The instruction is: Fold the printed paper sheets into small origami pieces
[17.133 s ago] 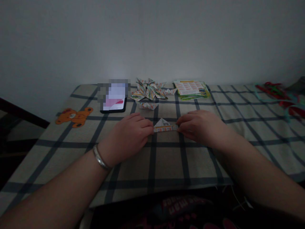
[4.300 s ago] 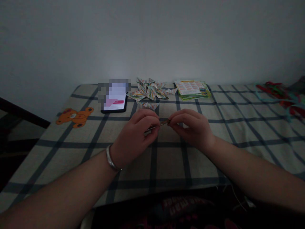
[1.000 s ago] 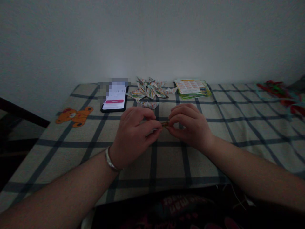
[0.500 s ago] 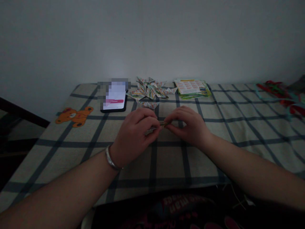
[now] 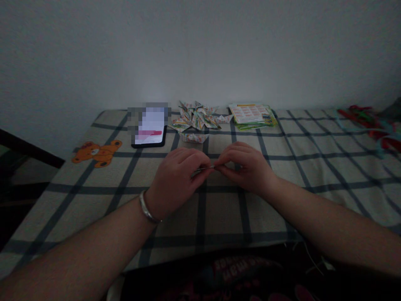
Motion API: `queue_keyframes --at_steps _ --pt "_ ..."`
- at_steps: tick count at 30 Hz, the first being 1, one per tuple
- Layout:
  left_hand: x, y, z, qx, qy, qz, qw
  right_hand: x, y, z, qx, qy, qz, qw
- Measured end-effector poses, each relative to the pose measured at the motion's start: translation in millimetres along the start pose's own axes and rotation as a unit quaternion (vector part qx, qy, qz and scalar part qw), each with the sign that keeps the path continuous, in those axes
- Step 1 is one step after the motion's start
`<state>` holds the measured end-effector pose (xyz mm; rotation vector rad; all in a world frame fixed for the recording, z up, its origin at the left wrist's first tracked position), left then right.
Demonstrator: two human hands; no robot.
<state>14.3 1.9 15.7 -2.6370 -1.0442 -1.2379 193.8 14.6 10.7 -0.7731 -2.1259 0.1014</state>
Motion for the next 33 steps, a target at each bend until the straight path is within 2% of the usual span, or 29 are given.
queue_keyframes --at_steps 6,12,18,26,33 --pt "2 -3 0.3 0.018 -0.034 -0.031 0.999 0 1 -2 -0.003 0.007 0.037 0.999" --pt "2 -8 1.5 0.036 -0.017 -0.066 0.997 0 7 -2 0.045 0.002 0.137 0.99" --pt "0 -20 4.1 0.002 -0.02 -0.126 0.992 -2 19 -3 0.107 0.012 0.232 0.967" --pt "2 -25 0.3 -0.018 -0.013 -0.152 0.988 -5 32 -1 0.163 0.048 0.261 0.95" --pt "0 -27 4.3 -0.045 -0.052 -0.205 0.976 -5 35 0 0.214 0.073 0.259 0.939"
Point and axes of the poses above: each hand's wrist, its own x-axis towards the middle knuckle, its own z-axis out of the palm, y = z × x, the point moved 3 cm from there along x, towards the middle knuckle, and after that the axes turned 5 degrees about y, right-handed, at the moved point
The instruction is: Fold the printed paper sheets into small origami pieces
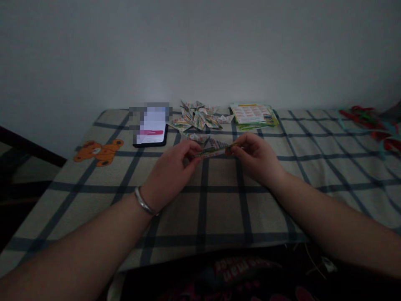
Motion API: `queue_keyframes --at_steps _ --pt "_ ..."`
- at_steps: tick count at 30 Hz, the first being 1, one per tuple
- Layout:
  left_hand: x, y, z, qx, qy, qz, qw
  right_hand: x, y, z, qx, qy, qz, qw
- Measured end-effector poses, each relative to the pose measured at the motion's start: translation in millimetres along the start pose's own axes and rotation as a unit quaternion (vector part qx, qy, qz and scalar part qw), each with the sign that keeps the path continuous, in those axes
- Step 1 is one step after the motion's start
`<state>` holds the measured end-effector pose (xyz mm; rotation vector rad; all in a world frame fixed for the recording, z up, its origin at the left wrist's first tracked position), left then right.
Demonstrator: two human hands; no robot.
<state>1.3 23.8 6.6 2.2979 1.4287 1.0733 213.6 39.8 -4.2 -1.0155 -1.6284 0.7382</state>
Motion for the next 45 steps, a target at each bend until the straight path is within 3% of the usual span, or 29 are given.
queue_keyframes --at_steps 6,15,23,35,42,45 --pt "-1 4 0.0 0.016 0.006 0.051 0.999 -5 -10 7 -0.054 -0.049 -0.021 0.997" --pt "-6 20 -0.1 -0.023 0.006 0.115 0.993 -9 -19 12 -0.117 -0.099 -0.107 0.982" --pt "-5 18 0.3 -0.017 0.014 0.127 0.992 -8 -18 11 -0.105 -0.084 -0.086 0.987" --pt "-8 21 -1.6 -0.018 0.016 0.184 0.983 -12 -29 13 -0.135 -0.127 -0.148 0.971" --pt "-8 22 -2.7 0.021 0.036 0.219 0.975 -10 -26 11 -0.102 -0.14 -0.09 0.981" --pt "-8 23 -3.1 0.023 0.029 0.22 0.975 -9 -25 12 -0.121 -0.13 -0.101 0.979"
Point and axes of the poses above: each hand's wrist, its own x-axis towards the middle knuckle, its own z-axis out of the palm, y = z × x, the point moved 3 cm from there along x, towards the middle knuckle, and after that the axes turned 5 degrees about y, right-handed, at the moved point
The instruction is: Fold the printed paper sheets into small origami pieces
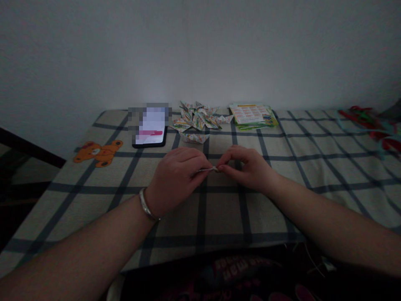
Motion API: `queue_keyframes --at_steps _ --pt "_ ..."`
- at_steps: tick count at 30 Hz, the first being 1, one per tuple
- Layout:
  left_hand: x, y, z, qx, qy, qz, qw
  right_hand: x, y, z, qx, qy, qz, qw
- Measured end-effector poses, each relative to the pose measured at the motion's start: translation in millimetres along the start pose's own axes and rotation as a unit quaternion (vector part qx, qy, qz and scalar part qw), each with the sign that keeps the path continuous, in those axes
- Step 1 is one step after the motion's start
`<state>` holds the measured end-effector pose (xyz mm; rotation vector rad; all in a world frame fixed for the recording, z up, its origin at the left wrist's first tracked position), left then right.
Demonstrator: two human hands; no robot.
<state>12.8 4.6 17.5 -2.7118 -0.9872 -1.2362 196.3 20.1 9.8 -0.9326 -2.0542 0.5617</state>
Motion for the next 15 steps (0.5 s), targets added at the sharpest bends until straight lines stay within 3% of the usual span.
queue_keyframes --at_steps 8,15 --pt "0 -2 1.4 -0.015 -0.005 -0.025 1.0 1 -7 1 -0.067 0.013 -0.08 0.995" --pt "1 1 1.7 -0.01 0.0 -0.001 1.0 -2 -17 2 -0.169 0.054 -0.154 0.972"
Point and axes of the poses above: each hand's wrist, its own x-axis towards the middle knuckle, its own z-axis out of the palm, y = z × x, the point moved 3 cm from there along x, towards the middle knuckle, and after that the axes turned 5 degrees about y, right-handed, at the moved point
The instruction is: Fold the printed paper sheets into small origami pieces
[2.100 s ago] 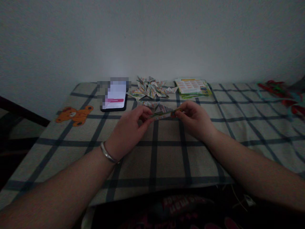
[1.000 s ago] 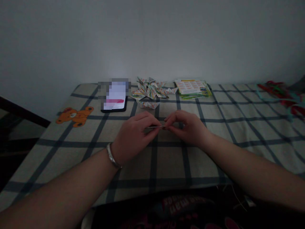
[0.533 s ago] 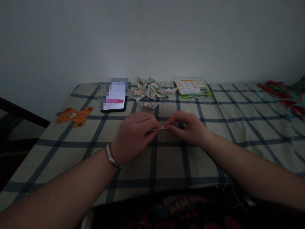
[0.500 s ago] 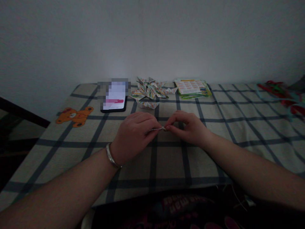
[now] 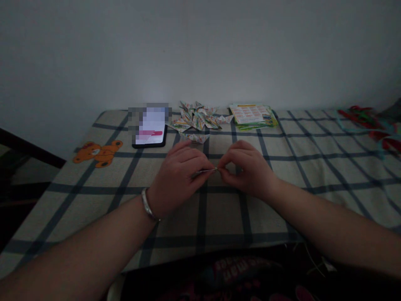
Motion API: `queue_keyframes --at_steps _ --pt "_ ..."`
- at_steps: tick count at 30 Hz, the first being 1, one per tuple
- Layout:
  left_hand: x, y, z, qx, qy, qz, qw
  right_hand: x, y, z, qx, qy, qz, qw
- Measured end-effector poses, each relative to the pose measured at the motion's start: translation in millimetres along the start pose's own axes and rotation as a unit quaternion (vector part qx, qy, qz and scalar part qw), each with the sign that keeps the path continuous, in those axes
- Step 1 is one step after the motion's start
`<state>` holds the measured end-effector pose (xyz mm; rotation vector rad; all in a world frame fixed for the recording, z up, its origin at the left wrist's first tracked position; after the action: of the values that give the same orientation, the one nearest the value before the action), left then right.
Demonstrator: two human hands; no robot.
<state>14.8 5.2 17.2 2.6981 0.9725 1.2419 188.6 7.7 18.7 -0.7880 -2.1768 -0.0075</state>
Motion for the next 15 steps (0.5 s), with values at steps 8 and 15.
queue_keyframes --at_steps 8,15 --pt "-0.1 7.7 -2.0 0.038 0.021 -0.002 0.999 -2.8 -3.6 1.1 -0.059 -0.013 -0.017 0.998" --pt "0.7 10.3 -3.5 0.049 0.03 0.006 0.998 -0.7 -3.0 3.4 0.056 -0.025 0.058 0.996"
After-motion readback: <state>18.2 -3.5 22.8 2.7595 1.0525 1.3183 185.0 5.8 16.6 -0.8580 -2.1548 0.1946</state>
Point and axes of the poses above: each hand's wrist, its own x-axis towards the middle knuckle, its own z-axis out of the palm, y = z × x, the point moved 3 cm from there along x, towards the middle knuckle, and after that the axes turned 5 degrees about y, right-handed, at the moved point
